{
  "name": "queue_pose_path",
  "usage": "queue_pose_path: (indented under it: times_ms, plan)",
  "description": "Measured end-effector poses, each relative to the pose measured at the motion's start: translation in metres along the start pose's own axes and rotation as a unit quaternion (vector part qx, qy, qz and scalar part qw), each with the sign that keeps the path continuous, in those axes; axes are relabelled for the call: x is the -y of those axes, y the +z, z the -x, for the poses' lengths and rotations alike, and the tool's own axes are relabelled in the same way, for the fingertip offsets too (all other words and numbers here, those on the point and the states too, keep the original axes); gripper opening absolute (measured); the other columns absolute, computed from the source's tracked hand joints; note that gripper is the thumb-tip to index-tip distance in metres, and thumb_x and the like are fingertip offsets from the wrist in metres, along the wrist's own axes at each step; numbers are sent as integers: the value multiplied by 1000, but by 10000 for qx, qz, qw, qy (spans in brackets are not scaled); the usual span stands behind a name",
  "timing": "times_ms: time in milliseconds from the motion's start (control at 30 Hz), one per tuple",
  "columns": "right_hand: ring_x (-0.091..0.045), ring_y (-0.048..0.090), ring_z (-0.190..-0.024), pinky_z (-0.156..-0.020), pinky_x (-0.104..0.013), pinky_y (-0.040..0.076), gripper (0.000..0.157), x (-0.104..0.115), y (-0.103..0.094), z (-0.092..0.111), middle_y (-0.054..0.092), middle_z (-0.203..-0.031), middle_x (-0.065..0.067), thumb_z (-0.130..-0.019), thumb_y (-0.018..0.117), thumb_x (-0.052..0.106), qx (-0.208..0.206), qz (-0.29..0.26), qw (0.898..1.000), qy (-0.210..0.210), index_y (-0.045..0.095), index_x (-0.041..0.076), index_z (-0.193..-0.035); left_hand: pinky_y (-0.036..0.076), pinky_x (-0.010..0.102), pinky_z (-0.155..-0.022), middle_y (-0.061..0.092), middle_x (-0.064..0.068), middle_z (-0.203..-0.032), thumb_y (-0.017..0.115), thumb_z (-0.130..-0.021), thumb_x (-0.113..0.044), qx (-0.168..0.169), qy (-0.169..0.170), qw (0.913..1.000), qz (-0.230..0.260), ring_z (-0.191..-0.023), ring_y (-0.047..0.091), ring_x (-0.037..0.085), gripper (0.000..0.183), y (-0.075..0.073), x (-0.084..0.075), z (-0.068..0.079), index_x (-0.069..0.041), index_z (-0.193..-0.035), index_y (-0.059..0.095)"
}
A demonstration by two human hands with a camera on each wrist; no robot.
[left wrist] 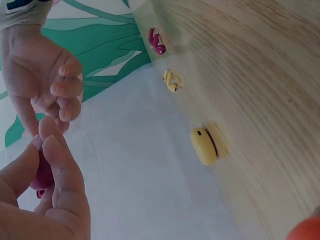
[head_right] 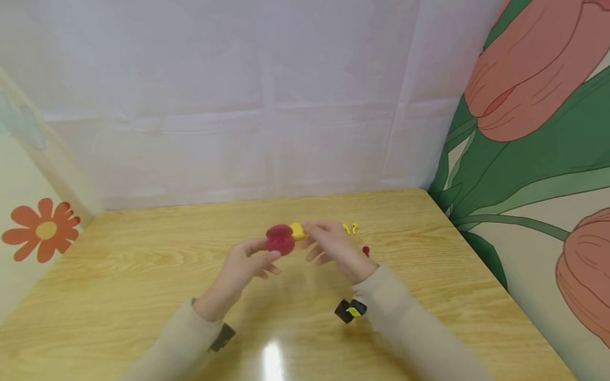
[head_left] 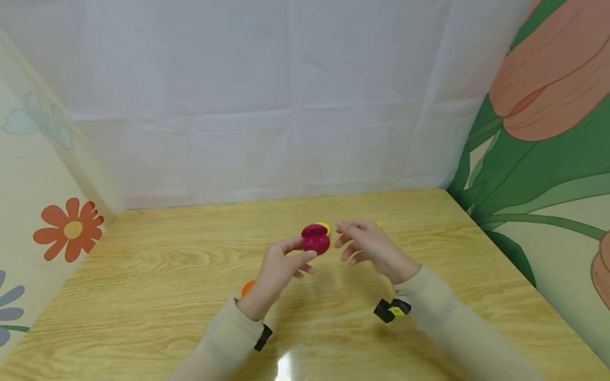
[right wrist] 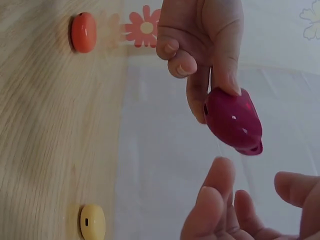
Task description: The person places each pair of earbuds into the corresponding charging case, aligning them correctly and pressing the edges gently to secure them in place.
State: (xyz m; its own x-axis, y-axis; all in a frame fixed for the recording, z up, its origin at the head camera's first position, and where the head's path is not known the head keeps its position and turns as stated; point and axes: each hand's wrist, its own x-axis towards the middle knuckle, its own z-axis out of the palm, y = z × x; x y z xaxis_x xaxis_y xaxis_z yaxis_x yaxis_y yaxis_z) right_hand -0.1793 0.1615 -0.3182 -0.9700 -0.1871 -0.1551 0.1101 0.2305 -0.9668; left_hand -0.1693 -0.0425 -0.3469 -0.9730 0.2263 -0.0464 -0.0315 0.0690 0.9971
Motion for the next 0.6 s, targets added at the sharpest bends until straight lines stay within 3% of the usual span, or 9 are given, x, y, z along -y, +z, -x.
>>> queue_pose_path:
  times_ms: [300,600]
  plan:
    - [-12,61,-63,-53,-26,50,38,-7,-34,-1,62,-86,-7,-102,51,26,-491,375,9978,260,53,-6,-122,52,29,-61,65,14,-112,68,-91,-11,-141,12,9999,-74,-65,69,19,35,-9,1,4,3,-123,63]
    - [-15,61,-60,-50,-27,47,32,-20,-56,-2,60,-82,-7,-101,52,22,-383,430,9978,337,54,-6,-116,51,30,-61,66,13,-110,69,-91,-12,-189,-39,9998,-37,-64,68,18,34,-15,2,5,2,-122,64]
